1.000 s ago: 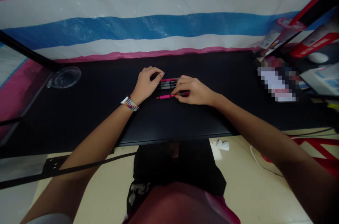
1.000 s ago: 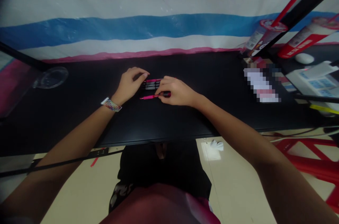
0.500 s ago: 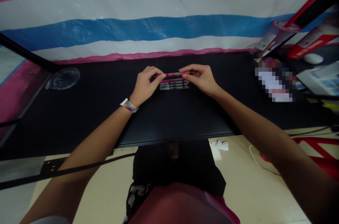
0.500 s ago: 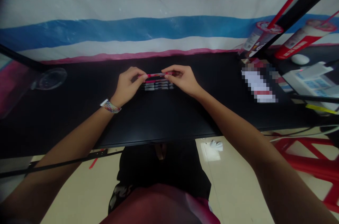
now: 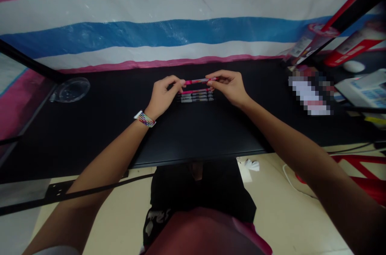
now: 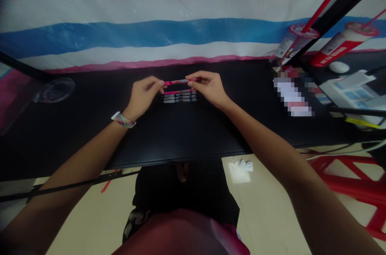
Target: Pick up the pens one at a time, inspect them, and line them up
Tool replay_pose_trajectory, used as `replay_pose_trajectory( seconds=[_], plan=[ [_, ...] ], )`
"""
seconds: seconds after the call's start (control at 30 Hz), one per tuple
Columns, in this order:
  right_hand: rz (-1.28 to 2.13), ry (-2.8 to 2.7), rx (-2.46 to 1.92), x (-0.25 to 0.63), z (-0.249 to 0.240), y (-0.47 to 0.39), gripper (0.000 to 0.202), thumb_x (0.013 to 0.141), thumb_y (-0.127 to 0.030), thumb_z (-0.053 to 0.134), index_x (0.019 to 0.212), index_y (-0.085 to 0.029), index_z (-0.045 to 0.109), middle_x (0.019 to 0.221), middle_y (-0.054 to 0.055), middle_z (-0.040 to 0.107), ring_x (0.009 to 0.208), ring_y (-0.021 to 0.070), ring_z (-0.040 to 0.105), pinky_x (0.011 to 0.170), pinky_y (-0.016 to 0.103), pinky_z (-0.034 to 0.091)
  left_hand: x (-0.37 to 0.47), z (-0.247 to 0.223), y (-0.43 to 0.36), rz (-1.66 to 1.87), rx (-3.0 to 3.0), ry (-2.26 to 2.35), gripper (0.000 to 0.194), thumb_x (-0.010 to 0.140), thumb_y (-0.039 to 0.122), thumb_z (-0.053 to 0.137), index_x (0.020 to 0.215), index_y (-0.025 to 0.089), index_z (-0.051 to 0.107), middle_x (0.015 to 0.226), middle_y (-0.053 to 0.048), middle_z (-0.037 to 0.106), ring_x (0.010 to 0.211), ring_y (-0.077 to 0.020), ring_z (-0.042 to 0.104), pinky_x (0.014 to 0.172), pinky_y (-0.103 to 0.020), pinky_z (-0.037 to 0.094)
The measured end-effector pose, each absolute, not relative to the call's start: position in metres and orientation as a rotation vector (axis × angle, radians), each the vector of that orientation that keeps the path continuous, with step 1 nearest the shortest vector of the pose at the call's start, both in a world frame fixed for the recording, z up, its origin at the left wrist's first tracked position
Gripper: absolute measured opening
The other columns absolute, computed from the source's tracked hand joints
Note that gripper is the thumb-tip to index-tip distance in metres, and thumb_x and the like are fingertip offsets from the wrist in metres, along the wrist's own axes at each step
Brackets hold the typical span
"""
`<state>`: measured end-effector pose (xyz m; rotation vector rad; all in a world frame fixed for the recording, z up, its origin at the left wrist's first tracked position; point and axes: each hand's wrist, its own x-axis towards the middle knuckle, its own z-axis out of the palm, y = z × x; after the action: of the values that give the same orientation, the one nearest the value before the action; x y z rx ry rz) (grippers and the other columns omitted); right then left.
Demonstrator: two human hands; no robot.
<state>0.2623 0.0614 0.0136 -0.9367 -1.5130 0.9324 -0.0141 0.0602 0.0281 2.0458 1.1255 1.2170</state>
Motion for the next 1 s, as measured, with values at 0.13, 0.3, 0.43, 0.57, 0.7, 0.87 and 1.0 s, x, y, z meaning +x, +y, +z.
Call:
replay_pose_trajectory(
  seconds=[0.13, 0.3, 0.43, 0.57, 0.7, 0.87, 1.0],
  plan=[
    [0.945, -1.465, -0.953, 0.261, 0.013, 0.062, 0.034, 0.079, -0.048, 0.099, 0.103, -0.025, 0.09, 0.091, 0.004, 0.083, 0.077, 0.0219, 0.076, 0.081, 0.044, 0.07, -0.015, 0.026, 0.062, 1.255, 2.012, 1.049, 0.026, 0.103, 0.05, 0.077, 0.106, 0.025, 0.074, 0.094, -0.003, 0.078, 0.089, -0.0197, 0.075, 0.092, -0.036, 0.06],
    [0.962, -1.43, -0.925, 0.261, 0.012, 0.063, 0.032, 0.079, -0.046, 0.099, 0.102, -0.027, 0.09, 0.087, 0.002, 0.083, 0.075, 0.0212, 0.075, 0.079, 0.044, 0.071, -0.017, 0.021, 0.066, 1.21, 1.993, 1.071, 0.029, 0.112, 0.05, 0.065, 0.101, 0.024, 0.07, 0.083, -0.002, 0.075, 0.081, -0.0187, 0.072, 0.087, -0.035, 0.059],
    [0.951, -1.431, -0.951, 0.262, 0.012, 0.064, 0.031, 0.079, -0.045, 0.098, 0.102, -0.028, 0.089, 0.086, 0.002, 0.083, 0.072, 0.021, 0.074, 0.078, 0.045, 0.071, -0.022, 0.021, 0.072, 1.282, 1.995, 1.079, 0.03, 0.1, 0.051, 0.082, 0.11, 0.025, 0.072, 0.095, -0.003, 0.078, 0.091, -0.0201, 0.075, 0.091, -0.035, 0.06],
    [0.956, -1.421, -0.956, 0.263, 0.012, 0.065, 0.029, 0.079, -0.044, 0.097, 0.101, -0.028, 0.089, 0.086, 0.002, 0.083, 0.071, 0.0205, 0.075, 0.076, 0.042, 0.07, -0.025, 0.023, 0.074, 1.251, 1.995, 1.111, 0.031, 0.107, 0.054, 0.073, 0.095, 0.024, 0.072, 0.082, -0.002, 0.076, 0.081, -0.0189, 0.074, 0.086, -0.035, 0.06],
    [0.963, -1.428, -0.932, 0.263, 0.012, 0.065, 0.029, 0.081, -0.044, 0.096, 0.103, -0.027, 0.089, 0.088, 0.002, 0.083, 0.073, 0.0202, 0.075, 0.077, 0.042, 0.07, -0.024, 0.026, 0.072, 1.268, 1.974, 1.119, 0.033, 0.101, 0.056, 0.079, 0.095, 0.024, 0.074, 0.085, -0.003, 0.078, 0.08, -0.0184, 0.072, 0.082, -0.034, 0.059],
    [0.955, -1.458, -0.937, 0.263, 0.012, 0.065, 0.03, 0.081, -0.043, 0.095, 0.105, -0.026, 0.087, 0.091, 0.002, 0.082, 0.078, 0.0215, 0.076, 0.082, 0.044, 0.07, -0.025, 0.027, 0.071, 1.227, 1.985, 1.199, 0.065, 0.111, 0.07, 0.058, 0.066, 0.024, 0.065, 0.057, -0.001, 0.06, 0.057, -0.0153, 0.057, 0.063, -0.033, 0.05],
    [0.894, -1.451, -0.925, 0.268, 0.01, 0.069, 0.027, 0.083, -0.04, 0.092, 0.105, -0.027, 0.087, 0.089, 0.002, 0.08, 0.078, 0.0205, 0.075, 0.084, 0.043, 0.068, -0.028, 0.025, 0.075, 1.278, 1.935, 1.228, 0.07, 0.111, 0.072, 0.055, 0.061, 0.024, 0.06, 0.053, 0.0, 0.052, 0.052, -0.0144, 0.049, 0.057, -0.034, 0.044]
  ],
)
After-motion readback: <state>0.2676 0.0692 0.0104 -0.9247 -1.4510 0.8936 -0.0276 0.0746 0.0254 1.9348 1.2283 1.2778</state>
